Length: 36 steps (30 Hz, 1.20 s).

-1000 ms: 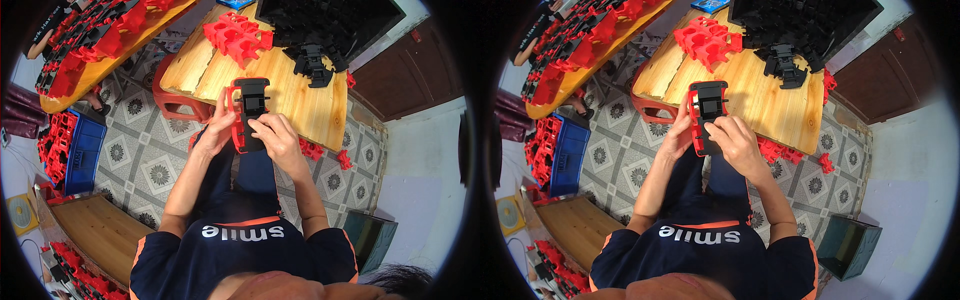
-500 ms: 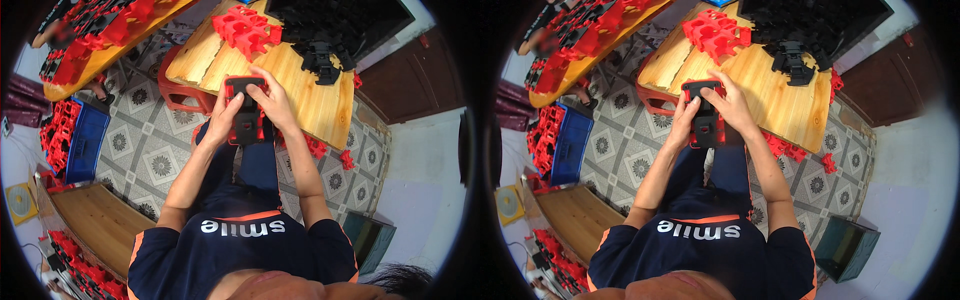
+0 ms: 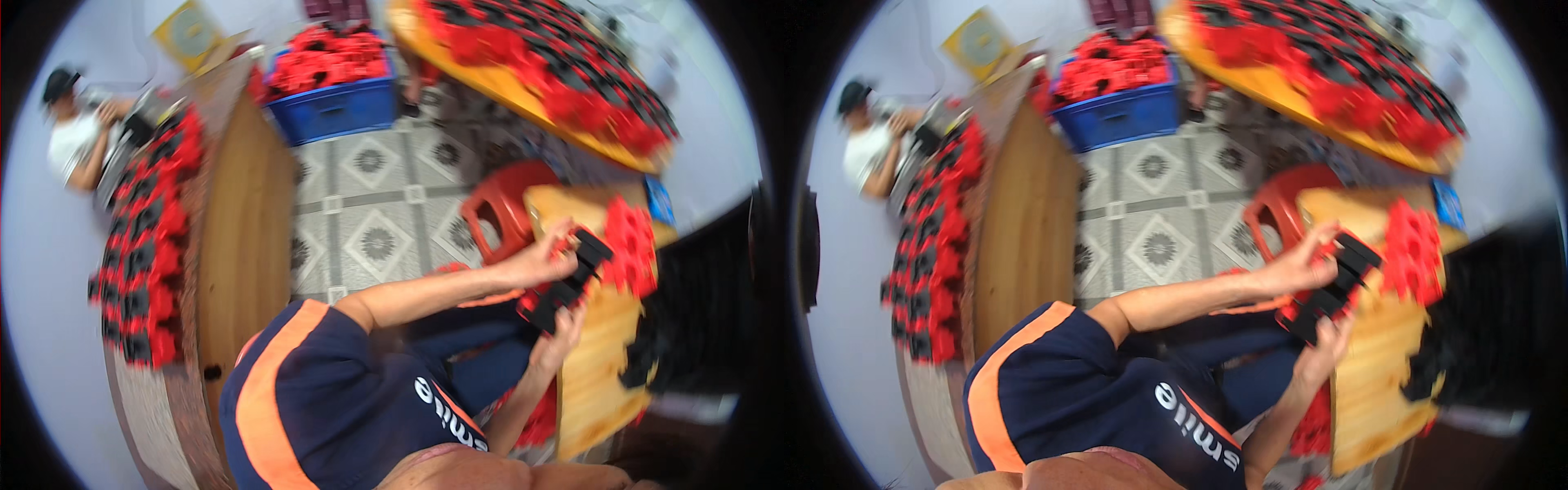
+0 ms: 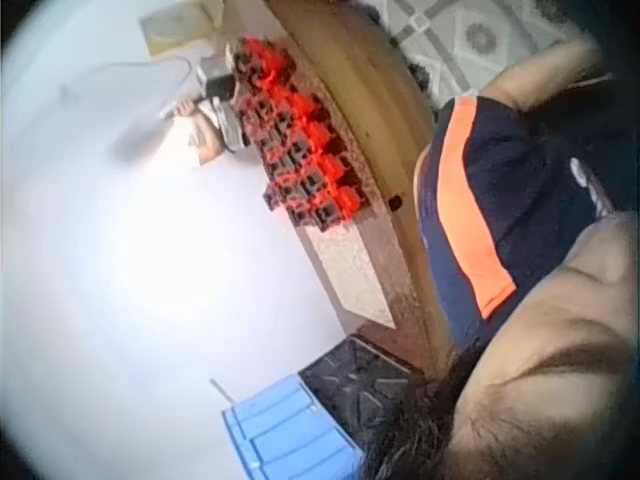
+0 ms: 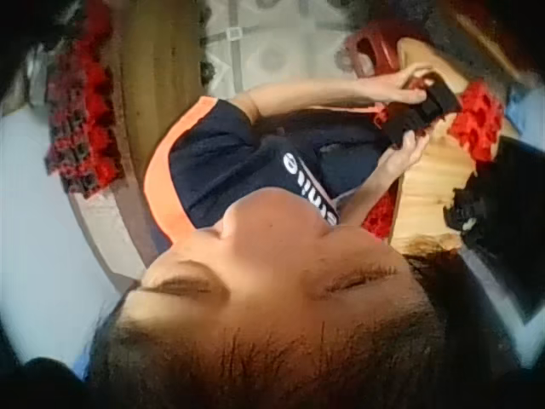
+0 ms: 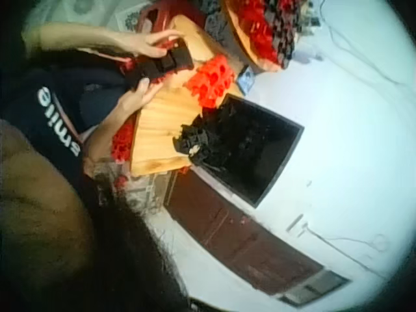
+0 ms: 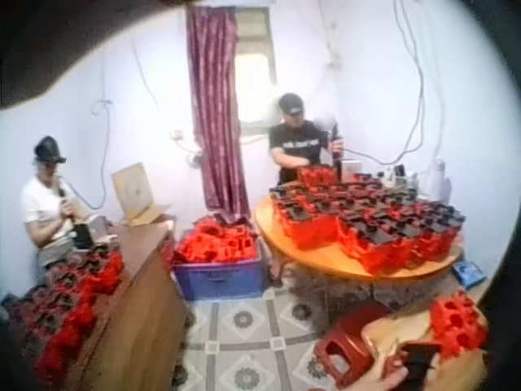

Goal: Assembling black plastic components into red plastic housings on a workshop table.

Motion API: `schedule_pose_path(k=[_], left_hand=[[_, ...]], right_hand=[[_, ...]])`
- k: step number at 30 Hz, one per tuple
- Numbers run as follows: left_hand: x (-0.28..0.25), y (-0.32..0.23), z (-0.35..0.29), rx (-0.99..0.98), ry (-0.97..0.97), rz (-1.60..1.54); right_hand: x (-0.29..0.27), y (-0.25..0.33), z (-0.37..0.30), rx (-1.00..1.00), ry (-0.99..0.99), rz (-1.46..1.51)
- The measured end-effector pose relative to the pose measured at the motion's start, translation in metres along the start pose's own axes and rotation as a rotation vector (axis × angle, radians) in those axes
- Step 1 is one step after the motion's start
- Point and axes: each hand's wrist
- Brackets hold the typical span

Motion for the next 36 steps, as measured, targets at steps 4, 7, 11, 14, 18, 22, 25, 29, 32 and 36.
schedule_pose_path(k=[4, 7, 11, 14, 18, 22, 25, 29, 32, 36], left_hand=[[-0.026, -0.018, -0.04, 0.431, 0.102, 0.614], [-0.03, -0.044, -0.08, 0.132, 0.03, 0.449], [-0.062, -0.041, -0.101, 0.182, -0.171, 0.254], [-0.103, -0.049, -0.102, 0.359, -0.351, 0.305], [-0.204, -0.152, -0.096, 0.699, -0.775, 0.22], [-0.363, -0.282, -0.12, 1.109, -1.266, 0.131], [-0.473, -0.359, -0.177, 1.089, -1.986, 0.256], [-0.542, -0.39, -0.22, 0.775, -2.448, 0.09], [-0.557, -0.382, -0.217, 0.6, -2.591, -0.038], [-0.561, -0.403, -0.258, 0.6, -2.602, -0.2]], right_hand=[[0.025, 0.005, 0.006, -0.088, 0.1, 0.002], [0.045, -0.007, 0.004, -0.164, 0.282, -0.067], [0.083, -0.014, 0.018, -0.175, 0.51, -0.282], [0.127, -0.017, 0.027, -0.221, 0.679, -0.113], [0.123, -0.041, 0.024, -0.127, 0.601, -0.194], [0.075, -0.078, 0.009, 0.239, 0.425, -0.347], [0.036, -0.096, -0.003, 0.348, 0.354, -0.392], [0.029, -0.092, -0.01, 0.413, 0.303, -0.407], [0.036, -0.089, -0.013, 0.417, 0.29, -0.494], [0.031, -0.096, -0.017, 0.434, 0.329, -0.476]])
Point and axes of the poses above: each hand's wrist, its own z-axis towards the middle knuckle, its own x-axis out of the palm, y = z × x, and after that the axes turned 3 degrees about -x, right-handed
